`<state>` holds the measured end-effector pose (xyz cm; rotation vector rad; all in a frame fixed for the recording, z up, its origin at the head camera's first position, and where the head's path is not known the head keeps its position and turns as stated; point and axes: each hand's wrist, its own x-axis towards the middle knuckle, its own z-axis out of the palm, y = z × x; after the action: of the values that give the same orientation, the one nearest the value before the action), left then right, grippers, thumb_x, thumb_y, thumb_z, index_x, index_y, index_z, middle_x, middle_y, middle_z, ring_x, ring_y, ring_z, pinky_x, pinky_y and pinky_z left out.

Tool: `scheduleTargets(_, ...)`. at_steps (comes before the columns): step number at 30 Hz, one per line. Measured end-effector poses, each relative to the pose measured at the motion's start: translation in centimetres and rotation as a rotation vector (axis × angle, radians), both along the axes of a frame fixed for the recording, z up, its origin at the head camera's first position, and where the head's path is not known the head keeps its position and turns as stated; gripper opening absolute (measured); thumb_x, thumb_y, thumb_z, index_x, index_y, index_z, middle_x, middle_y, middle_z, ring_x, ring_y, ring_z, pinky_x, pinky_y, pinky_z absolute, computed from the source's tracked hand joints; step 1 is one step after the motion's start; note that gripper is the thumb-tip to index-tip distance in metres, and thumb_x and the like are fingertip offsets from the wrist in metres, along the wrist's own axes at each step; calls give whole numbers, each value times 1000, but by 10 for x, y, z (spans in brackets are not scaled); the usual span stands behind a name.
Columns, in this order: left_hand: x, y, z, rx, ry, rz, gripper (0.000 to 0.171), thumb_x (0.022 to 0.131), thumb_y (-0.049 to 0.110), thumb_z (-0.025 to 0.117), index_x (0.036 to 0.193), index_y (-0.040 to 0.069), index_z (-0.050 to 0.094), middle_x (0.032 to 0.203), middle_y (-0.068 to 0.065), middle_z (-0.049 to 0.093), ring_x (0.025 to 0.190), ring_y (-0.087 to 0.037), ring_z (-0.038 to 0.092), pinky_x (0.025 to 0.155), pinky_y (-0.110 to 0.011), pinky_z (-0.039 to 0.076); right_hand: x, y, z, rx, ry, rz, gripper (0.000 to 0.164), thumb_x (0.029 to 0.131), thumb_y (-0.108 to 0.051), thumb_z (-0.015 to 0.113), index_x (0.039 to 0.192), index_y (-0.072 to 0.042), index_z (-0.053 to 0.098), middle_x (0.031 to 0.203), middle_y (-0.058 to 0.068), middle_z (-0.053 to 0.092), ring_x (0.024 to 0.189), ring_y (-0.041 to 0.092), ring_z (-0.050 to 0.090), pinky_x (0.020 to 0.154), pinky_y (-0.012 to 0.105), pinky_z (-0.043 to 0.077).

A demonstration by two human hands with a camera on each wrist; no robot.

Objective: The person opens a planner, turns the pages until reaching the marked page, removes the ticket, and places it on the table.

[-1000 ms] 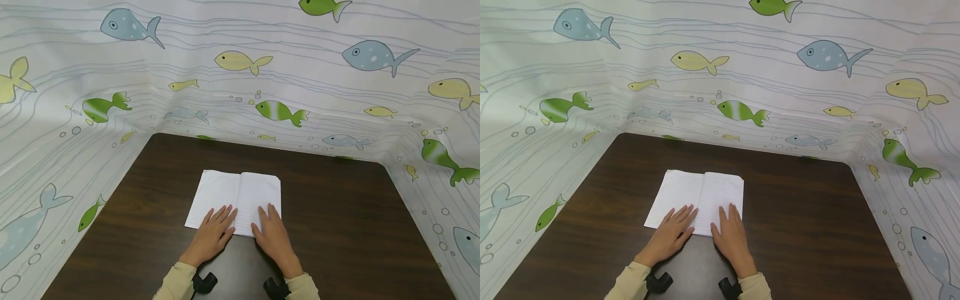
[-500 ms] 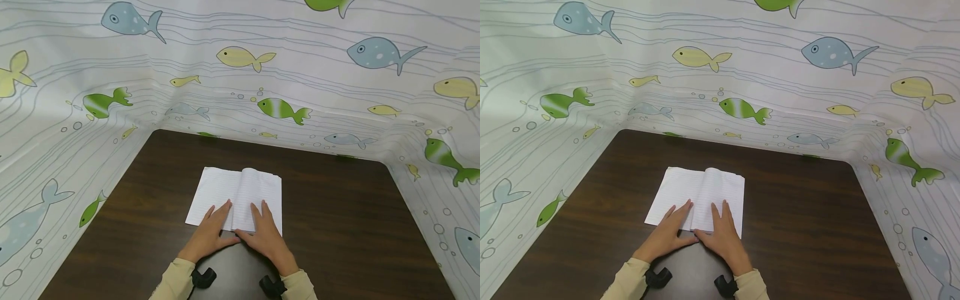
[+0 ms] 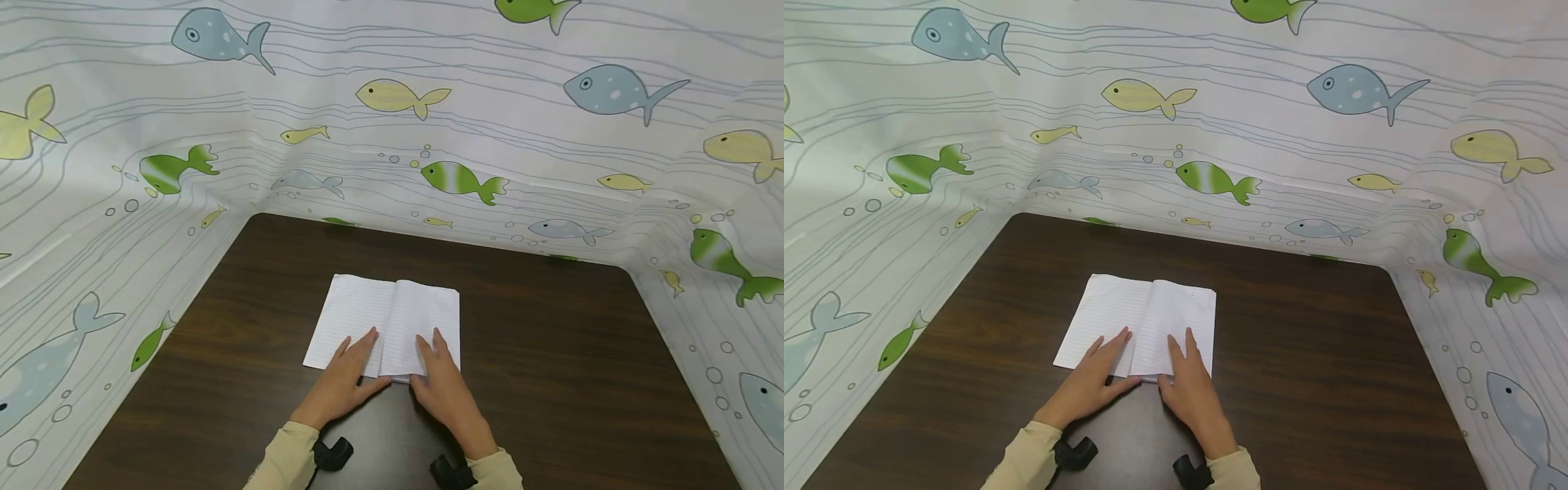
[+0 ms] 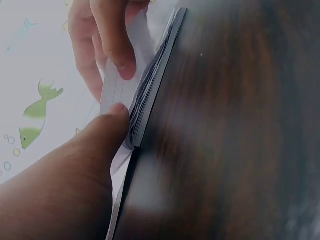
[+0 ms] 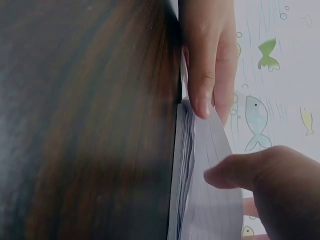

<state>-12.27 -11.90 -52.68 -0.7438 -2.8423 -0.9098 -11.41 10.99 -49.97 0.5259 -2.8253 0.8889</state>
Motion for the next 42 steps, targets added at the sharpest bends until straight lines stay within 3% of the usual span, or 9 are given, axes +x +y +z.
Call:
scheduleTargets(6, 1, 1, -2, 36, 69, 4, 88, 96, 38, 75, 158, -8, 32, 160, -20, 41, 148, -29, 41, 125, -54, 22, -1, 2, -3, -67, 134, -126, 73, 88, -5, 79, 149, 11, 44, 152, 41, 36, 137, 57, 44, 102, 66, 48)
scheduleTargets(12, 3, 6, -4, 87, 161, 16, 90, 95, 29, 76, 159, -10, 25, 159, -25, 41, 147, -36, 41, 118, -67, 28, -1, -1, -6, -301, 64, -215, 98, 92, -11, 80, 160, 11, 14, 161, 33, 26, 148, 47, 32, 109, 62, 44)
scheduleTargets(17, 3, 8, -5, 182, 247, 66, 100, 90, 21, 78, 162, -7, 15, 165, -27, 27, 150, -40, 33, 115, -69, 31, 2, 0, -17, -217, -35, -201, 96, 89, -9, 81, 156, 18, 17, 156, 38, 31, 143, 49, 39, 111, 61, 42)
scheduleTargets(20, -2, 8, -3, 225, 345, 111, 106, 84, 17, 81, 163, -6, 13, 166, -30, 19, 153, -43, 24, 119, -67, 25, 1, 0, -16, -155, -56, -196, 95, 87, -9, 83, 153, 22, 21, 155, 41, 31, 143, 52, 38, 112, 61, 40)
scheduleTargets(25, -4, 5, 0, 202, 504, 177, 103, 74, 4, 83, 161, -1, 29, 165, -35, 13, 154, -49, 15, 124, -63, 7, -1, 0, -8, -150, -122, -204, 97, 87, -9, 84, 154, 20, 20, 158, 40, 28, 145, 52, 34, 114, 62, 37)
scheduleTargets(29, -3, 4, 0, 120, 554, 209, 105, 65, -7, 85, 159, 12, 42, 167, -32, 11, 155, -50, 12, 124, -64, 1, -2, 0, -6, -156, -175, -215, 97, 88, -10, 83, 156, 18, 20, 160, 38, 26, 149, 50, 29, 116, 62, 34)
scheduleTargets(34, -5, 2, -3, 57, 507, 187, 96, 69, -5, 86, 155, 15, 49, 169, -24, 21, 156, -44, 19, 123, -66, 9, -3, 1, -4, -106, -150, -192, 89, 87, -10, 83, 152, 19, 31, 155, 40, 34, 146, 53, 32, 113, 64, 37)
scheduleTargets(39, -2, 3, -8, 12, 294, 51, 61, 97, 15, 72, 154, 9, 51, 161, -16, 42, 150, -33, 37, 122, -59, 27, -1, 1, -2, -15, -59, -165, 69, 85, -11, 85, 139, 17, 53, 148, 41, 44, 138, 55, 44, 107, 65, 44)
scheduleTargets(42, 1, 4, -9, -24, 179, 5, 48, 105, 23, 61, 152, 12, 55, 156, -13, 50, 147, -31, 43, 121, -56, 30, 0, 1, -1, 35, 28, -165, 58, 83, -10, 86, 130, 16, 62, 145, 41, 46, 134, 55, 48, 106, 64, 45)
